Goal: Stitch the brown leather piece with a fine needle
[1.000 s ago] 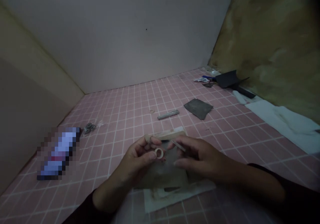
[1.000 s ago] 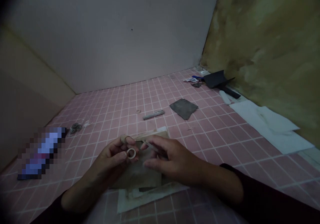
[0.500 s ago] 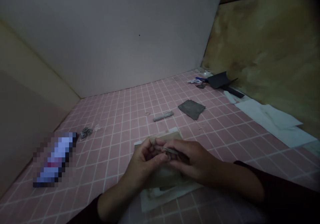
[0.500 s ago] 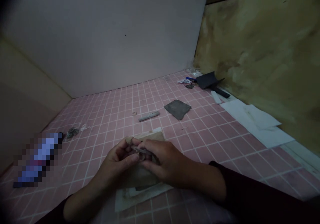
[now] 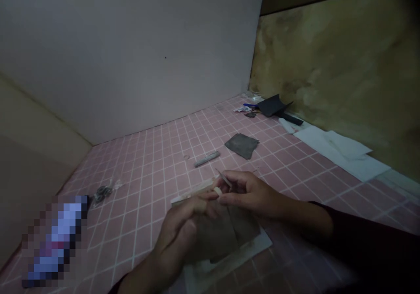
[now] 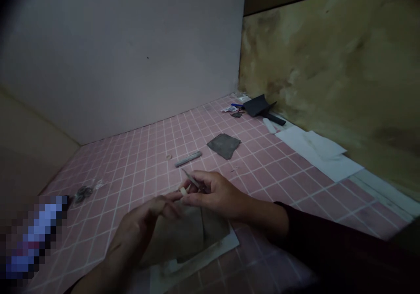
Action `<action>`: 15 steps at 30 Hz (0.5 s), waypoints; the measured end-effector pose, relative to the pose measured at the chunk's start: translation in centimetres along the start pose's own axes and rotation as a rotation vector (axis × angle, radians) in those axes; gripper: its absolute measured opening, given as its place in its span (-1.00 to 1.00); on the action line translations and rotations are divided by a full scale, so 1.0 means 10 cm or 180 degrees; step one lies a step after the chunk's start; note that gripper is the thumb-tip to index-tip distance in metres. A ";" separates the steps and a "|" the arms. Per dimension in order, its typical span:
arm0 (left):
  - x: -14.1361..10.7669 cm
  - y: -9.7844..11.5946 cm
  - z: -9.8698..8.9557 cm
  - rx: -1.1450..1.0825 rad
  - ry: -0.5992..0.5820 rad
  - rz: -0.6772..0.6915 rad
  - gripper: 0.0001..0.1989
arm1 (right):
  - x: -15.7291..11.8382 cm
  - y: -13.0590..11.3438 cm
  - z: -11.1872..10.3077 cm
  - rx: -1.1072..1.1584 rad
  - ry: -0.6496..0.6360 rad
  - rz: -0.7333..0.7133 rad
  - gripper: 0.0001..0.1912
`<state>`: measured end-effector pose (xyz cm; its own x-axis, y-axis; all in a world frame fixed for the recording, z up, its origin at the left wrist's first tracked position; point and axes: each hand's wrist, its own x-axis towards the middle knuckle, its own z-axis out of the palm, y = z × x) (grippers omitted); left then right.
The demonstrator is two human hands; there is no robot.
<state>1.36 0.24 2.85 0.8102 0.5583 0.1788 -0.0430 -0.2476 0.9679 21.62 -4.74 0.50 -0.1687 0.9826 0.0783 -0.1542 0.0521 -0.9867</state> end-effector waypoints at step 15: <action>0.04 -0.19 0.02 0.2060 -0.1559 0.1154 -0.75 | -0.08 -0.01 0.03 -0.0475 -0.0435 -0.0051 -0.82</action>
<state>1.85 0.73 1.07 0.9764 -0.0061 0.2157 -0.1268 -0.8252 0.5504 21.51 -5.58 0.59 -0.2994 0.9486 0.1027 -0.0136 0.1034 -0.9945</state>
